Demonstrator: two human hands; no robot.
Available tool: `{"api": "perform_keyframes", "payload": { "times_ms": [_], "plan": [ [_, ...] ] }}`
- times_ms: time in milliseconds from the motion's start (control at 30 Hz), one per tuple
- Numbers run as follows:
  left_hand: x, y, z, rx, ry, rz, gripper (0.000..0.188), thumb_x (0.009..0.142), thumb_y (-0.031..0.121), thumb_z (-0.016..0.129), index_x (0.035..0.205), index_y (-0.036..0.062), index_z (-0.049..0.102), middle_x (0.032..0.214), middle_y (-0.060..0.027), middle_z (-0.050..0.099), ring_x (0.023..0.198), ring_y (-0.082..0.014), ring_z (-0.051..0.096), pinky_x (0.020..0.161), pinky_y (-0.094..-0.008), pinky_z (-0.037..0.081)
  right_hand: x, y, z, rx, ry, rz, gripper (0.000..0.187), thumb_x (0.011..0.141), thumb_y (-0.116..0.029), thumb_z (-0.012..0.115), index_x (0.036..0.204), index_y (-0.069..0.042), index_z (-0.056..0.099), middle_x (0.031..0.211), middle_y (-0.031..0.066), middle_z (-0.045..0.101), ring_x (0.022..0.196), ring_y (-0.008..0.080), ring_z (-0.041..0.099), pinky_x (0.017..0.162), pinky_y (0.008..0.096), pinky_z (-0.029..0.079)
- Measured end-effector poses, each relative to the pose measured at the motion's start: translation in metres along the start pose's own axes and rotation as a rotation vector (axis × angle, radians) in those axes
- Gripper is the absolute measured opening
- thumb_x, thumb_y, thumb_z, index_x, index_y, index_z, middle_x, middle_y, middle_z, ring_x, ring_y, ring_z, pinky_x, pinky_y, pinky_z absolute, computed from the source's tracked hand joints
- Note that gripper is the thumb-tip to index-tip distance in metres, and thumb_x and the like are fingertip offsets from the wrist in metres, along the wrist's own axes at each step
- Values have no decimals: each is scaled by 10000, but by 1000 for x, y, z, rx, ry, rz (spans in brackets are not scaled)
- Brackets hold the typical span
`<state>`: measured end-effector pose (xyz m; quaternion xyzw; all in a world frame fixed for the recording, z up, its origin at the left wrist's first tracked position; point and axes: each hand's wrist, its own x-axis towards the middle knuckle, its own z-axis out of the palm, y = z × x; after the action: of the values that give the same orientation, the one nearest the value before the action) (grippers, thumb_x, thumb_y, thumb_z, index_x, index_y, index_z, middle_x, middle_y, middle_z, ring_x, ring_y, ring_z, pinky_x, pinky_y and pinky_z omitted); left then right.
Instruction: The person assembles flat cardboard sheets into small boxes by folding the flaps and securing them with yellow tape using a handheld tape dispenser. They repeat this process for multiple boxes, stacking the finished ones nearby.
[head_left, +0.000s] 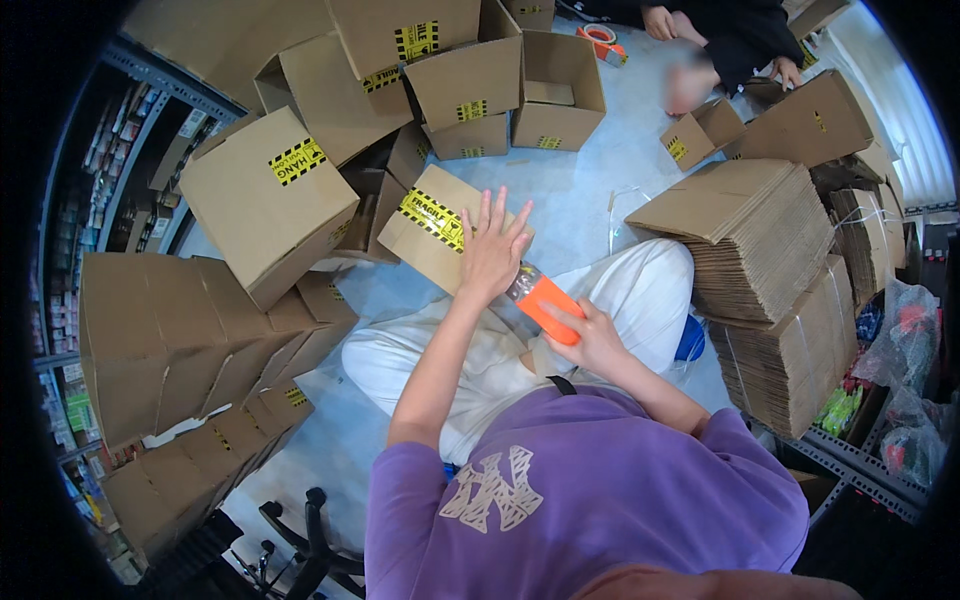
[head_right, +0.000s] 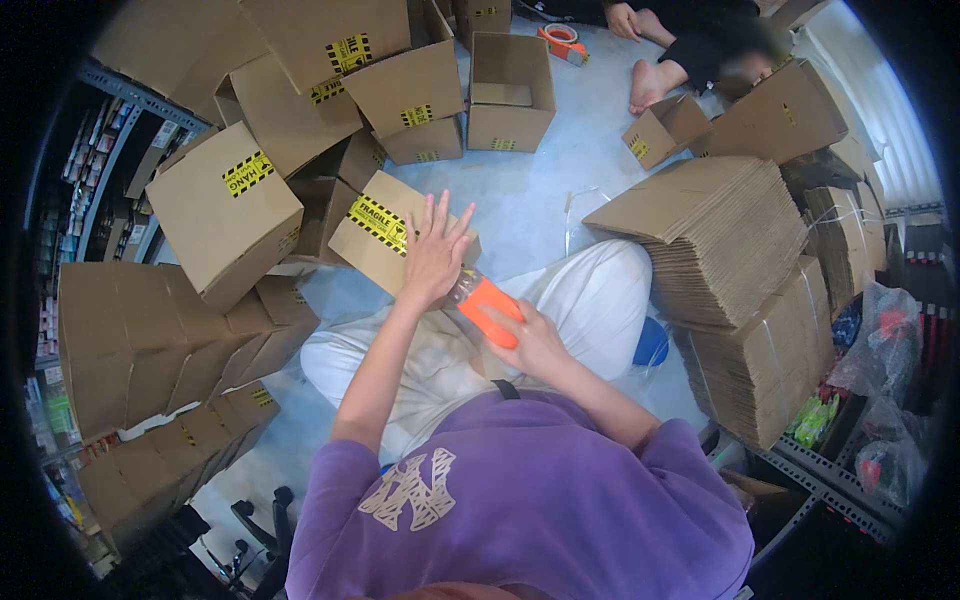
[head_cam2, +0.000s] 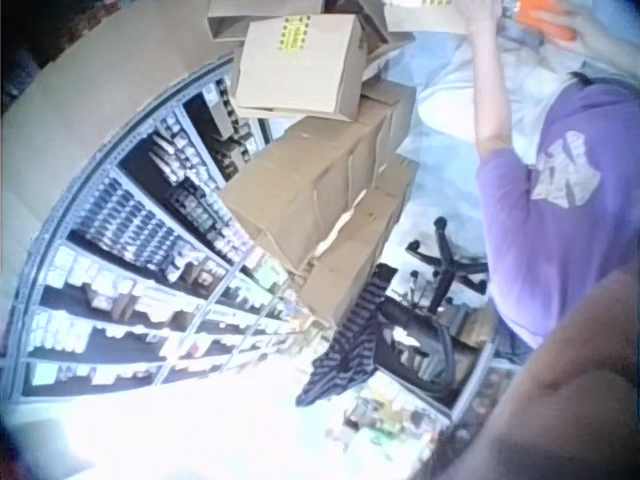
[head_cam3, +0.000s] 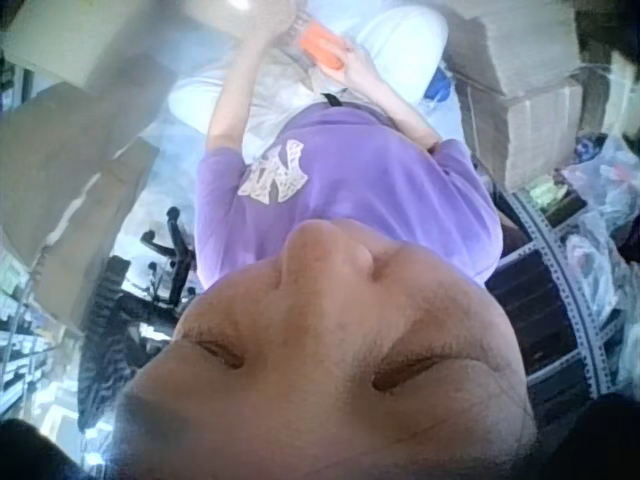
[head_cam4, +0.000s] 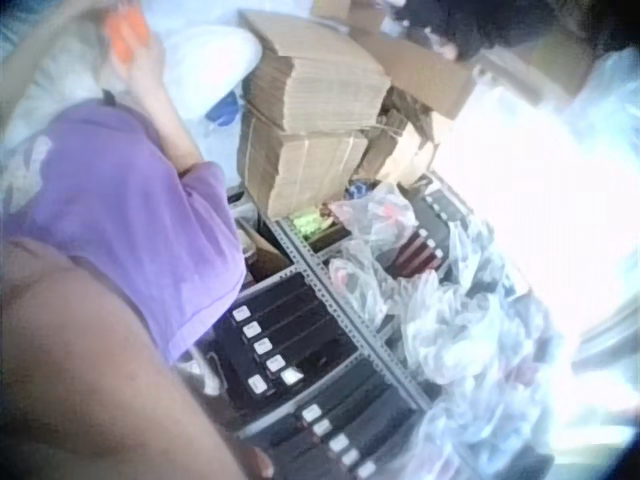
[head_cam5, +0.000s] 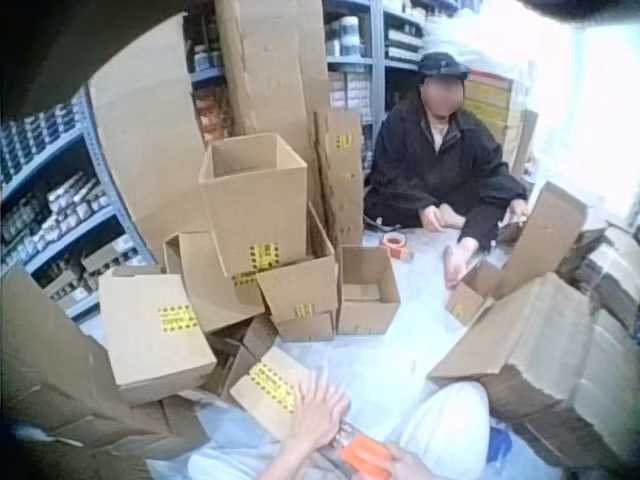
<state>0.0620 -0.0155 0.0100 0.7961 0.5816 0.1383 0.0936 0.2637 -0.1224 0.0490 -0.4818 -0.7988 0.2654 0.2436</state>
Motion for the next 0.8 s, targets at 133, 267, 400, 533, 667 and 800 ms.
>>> {"api": "perform_keyframes", "payload": {
  "times_ms": [133,267,400,533,667,800],
  "plan": [
    [-9,0,-1,30,-8,-31,546,966,381,439,1488,297,301,1585,-122,120,1461,-329,87,1127,-618,83,-30,0,-21,76,-34,19,527,721,-213,729,1238,-201,624,933,211,591,682,378,627,629,448,555],
    [-9,6,-14,35,-76,44,673,904,458,532,1499,274,276,1575,-172,111,1448,-395,77,1121,-619,114,-6,0,-15,-2,-117,68,498,695,-186,744,1185,-159,659,801,210,583,636,358,616,582,413,536],
    [-22,17,-14,25,-39,-45,862,802,377,697,1513,226,234,1542,-277,104,1407,-511,83,1111,-626,137,25,5,13,32,-158,80,441,699,-238,702,1131,-147,681,863,230,654,750,378,650,679,436,546],
    [-28,21,6,167,26,-270,929,750,275,746,1515,231,220,1500,-363,97,1390,-540,117,1109,-609,163,74,9,-18,220,-362,223,332,708,-274,677,1016,-162,722,898,173,697,819,354,663,742,426,537],
    [-26,11,23,362,94,-97,945,716,147,742,1502,304,241,1517,-332,89,1391,-536,125,1107,-601,191,72,16,-58,13,-370,205,294,715,-270,668,998,-234,738,919,166,693,840,342,657,745,396,523],
    [-27,-17,-4,285,-106,166,932,714,66,714,1478,367,273,1545,-271,80,1401,-521,112,1117,-576,218,55,22,-119,28,-137,262,456,650,-205,717,1103,-146,703,849,169,676,759,285,663,741,350,530]
  ]
}}
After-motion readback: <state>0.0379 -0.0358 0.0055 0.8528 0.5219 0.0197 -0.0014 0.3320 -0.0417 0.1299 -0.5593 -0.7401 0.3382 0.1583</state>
